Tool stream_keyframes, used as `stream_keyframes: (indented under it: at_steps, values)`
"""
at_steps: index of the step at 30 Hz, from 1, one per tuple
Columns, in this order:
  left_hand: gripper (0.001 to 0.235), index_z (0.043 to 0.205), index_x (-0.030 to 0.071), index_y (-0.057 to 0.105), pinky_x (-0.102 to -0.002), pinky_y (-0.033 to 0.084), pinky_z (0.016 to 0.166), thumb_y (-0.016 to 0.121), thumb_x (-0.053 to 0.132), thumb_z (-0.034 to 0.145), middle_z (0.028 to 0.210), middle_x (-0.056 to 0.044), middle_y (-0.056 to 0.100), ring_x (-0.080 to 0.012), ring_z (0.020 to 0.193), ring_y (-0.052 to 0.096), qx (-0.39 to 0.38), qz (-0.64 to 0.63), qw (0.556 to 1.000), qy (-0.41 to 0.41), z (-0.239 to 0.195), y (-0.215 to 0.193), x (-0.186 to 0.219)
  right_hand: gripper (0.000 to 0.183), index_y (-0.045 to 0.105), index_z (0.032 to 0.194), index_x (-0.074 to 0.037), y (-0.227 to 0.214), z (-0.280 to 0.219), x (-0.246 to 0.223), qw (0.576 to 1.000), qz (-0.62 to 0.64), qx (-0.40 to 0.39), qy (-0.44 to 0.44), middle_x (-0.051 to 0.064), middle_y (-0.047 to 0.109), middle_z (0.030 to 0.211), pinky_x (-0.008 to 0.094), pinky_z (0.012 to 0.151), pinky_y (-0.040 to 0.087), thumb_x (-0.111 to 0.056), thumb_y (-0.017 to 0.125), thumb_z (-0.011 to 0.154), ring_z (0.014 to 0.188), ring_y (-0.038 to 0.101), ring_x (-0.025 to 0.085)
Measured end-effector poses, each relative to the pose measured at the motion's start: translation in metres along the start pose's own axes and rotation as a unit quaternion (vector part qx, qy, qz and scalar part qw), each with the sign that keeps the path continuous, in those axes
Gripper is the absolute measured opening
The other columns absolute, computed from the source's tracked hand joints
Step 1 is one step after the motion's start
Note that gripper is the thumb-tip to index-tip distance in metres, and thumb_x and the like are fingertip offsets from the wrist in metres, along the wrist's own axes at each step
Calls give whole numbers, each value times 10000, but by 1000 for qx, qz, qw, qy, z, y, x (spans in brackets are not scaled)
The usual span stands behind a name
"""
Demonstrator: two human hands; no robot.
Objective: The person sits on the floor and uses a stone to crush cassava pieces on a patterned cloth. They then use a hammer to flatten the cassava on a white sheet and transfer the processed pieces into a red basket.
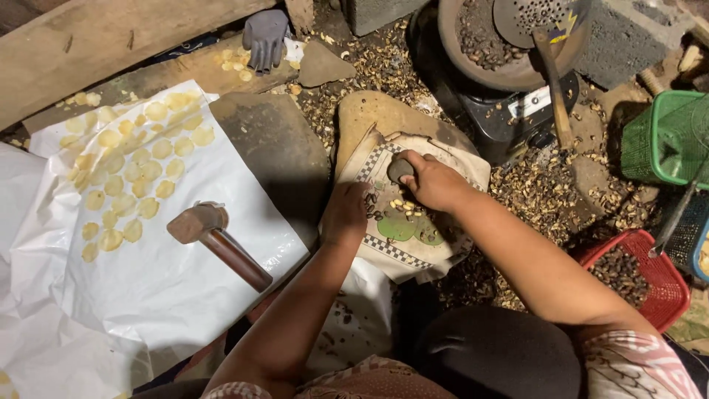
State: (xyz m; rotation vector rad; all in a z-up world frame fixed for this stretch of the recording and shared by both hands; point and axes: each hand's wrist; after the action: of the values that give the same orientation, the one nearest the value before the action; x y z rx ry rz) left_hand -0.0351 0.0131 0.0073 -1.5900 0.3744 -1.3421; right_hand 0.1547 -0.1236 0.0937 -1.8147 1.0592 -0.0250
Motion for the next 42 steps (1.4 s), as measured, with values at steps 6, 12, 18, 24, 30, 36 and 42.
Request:
stream_keyframes:
  at_steps: [6,12,18,24,30,36,42]
  values:
    - [304,1286,241,624,-386,491,1063,430,304,1060,1213,-56,616,-250,1234,600,-100,-37,988,-111,14,-28,25,492,337,1480,-294,21,-7,16,990,104,71,60,292,582,1270,593,1006,503,-369,524,1032,1195,617,515]
    - [295,1233,264,638,-329,543,965,602,138,968,1071,35,640,-198,1073,668,52,-37,997,46,57,49,20,493,330,1499,-299,15,-37,21,984,21,110,139,248,593,1234,595,963,537,-395,489,1042,1092,667,508]
    - [403,1342,194,560,-324,611,917,534,30,975,1217,-72,605,-196,1057,729,-61,-195,979,-4,67,59,14,521,335,1523,-276,15,-40,18,987,-27,110,113,240,570,1225,609,942,547,-397,485,1038,1048,668,548]
    - [168,1149,-59,599,-538,512,944,471,-20,1049,1045,-254,597,-470,1034,643,220,86,935,265,28,-9,11,494,377,1490,-311,8,-17,22,989,-10,124,75,216,581,1234,592,937,545,-409,505,1023,1041,680,524]
    - [329,1302,-67,580,-546,444,1106,428,63,1042,1226,-248,579,-467,1224,576,221,15,950,219,13,-4,16,387,524,1407,-230,21,-2,13,960,-100,190,-178,213,553,1269,563,1030,475,-315,537,1030,1092,652,481]
    - [269,1198,-92,624,-564,446,1096,442,-18,1014,1170,-251,621,-452,1182,611,224,117,933,257,12,-13,16,531,356,1503,-243,-5,11,18,997,32,63,-18,293,574,1249,624,980,505,-340,557,1021,1108,635,561]
    - [232,1175,-9,637,-527,480,1073,493,101,1030,1156,-182,617,-417,1159,630,215,-1,955,205,10,-11,21,494,347,1474,-295,-17,8,3,1000,-14,-12,8,299,568,1331,594,1036,488,-356,536,1022,1190,626,523]
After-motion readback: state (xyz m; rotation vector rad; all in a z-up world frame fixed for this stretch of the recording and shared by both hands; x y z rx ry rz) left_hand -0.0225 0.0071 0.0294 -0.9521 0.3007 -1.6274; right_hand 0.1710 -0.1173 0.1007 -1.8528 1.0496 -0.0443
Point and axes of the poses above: each hand's wrist, its own z-axis towards the middle knuckle, its own y-axis out of the palm, x = y × z
